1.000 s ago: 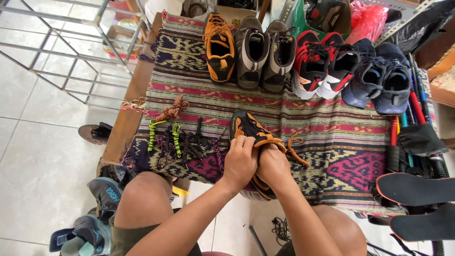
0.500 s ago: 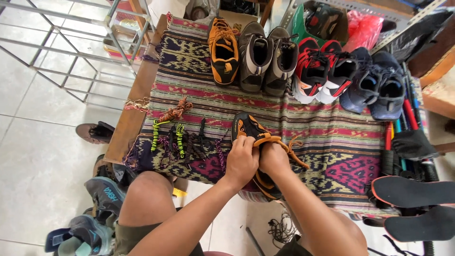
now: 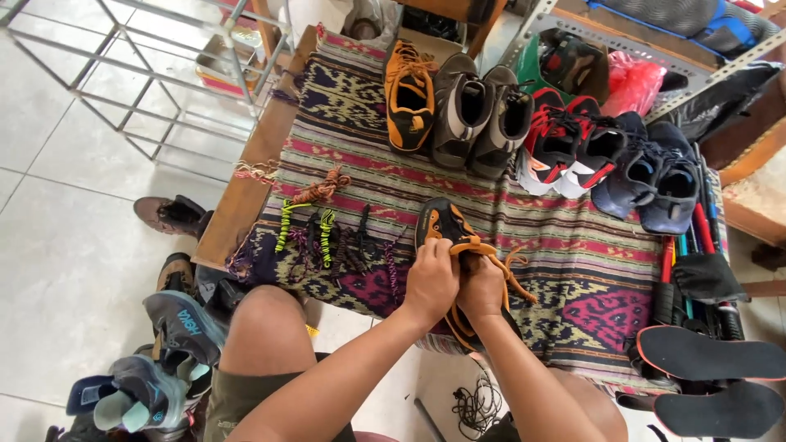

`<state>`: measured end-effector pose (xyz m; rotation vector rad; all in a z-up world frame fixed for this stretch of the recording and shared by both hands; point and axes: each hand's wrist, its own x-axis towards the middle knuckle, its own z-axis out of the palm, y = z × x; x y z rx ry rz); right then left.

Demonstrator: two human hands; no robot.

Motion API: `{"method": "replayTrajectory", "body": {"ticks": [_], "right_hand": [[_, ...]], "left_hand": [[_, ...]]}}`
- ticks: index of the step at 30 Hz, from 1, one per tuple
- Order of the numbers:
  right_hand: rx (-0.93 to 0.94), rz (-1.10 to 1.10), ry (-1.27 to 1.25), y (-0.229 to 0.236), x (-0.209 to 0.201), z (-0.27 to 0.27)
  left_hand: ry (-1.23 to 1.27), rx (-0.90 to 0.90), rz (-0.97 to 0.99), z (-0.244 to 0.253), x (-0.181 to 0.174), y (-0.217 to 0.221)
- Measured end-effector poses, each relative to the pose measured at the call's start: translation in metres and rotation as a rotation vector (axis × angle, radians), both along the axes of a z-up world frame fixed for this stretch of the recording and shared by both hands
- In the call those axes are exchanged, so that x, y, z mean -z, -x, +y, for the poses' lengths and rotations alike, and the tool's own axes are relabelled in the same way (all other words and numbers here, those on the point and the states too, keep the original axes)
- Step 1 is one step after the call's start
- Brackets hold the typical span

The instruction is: The person sits and laces an orange and black shoe by hand, threading the laces through the eyelets and tying them. They then place the shoe on a patterned mat and pick up a second shoe to begin lacing it as well.

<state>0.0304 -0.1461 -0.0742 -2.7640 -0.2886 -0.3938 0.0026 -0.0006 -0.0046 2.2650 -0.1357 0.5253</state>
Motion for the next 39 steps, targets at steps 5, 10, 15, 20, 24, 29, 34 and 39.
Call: {"method": "replayTrajectory", "body": {"ticks": [5, 10, 15, 20, 24, 29, 34, 39], "right_hand": [[-0.018, 0.011, 0.320, -0.015, 0.032, -0.024], [0.044, 0.121, 0.913, -0.039, 0.050, -0.016], [-0.367, 0.168, 0.471, -0.058, 0.084, -0.042], [-0.559, 0.536, 0.652, -0.012, -0.114, 0.005], [-0.190, 0.756, 0.234, 0.023, -0.171, -0.019], [0.082, 0.897, 0.016, 0.046, -0.165, -0.043], [0.243, 1.011, -0.333, 0.047, -0.140, -0.046], [0.134, 0.936, -0.057, 0.027, -0.136, -0.042]], "left_hand": [[-0.096, 0.076, -0.065, -0.007, 0.021, -0.003], [-0.145, 0.137, -0.094, -0.003, 0.021, -0.003], [-0.113, 0.065, 0.039, -0.001, 0.006, -0.002], [-0.063, 0.051, 0.105, 0.007, 0.005, -0.002], [-0.044, -0.022, -0.034, 0.006, -0.002, -0.001], [0.107, 0.350, -0.342, 0.016, -0.070, 0.023], [-0.298, 0.866, -0.110, 0.022, -0.032, 0.031], [-0.208, 0.667, -0.128, 0.008, -0.012, 0.035]]}}
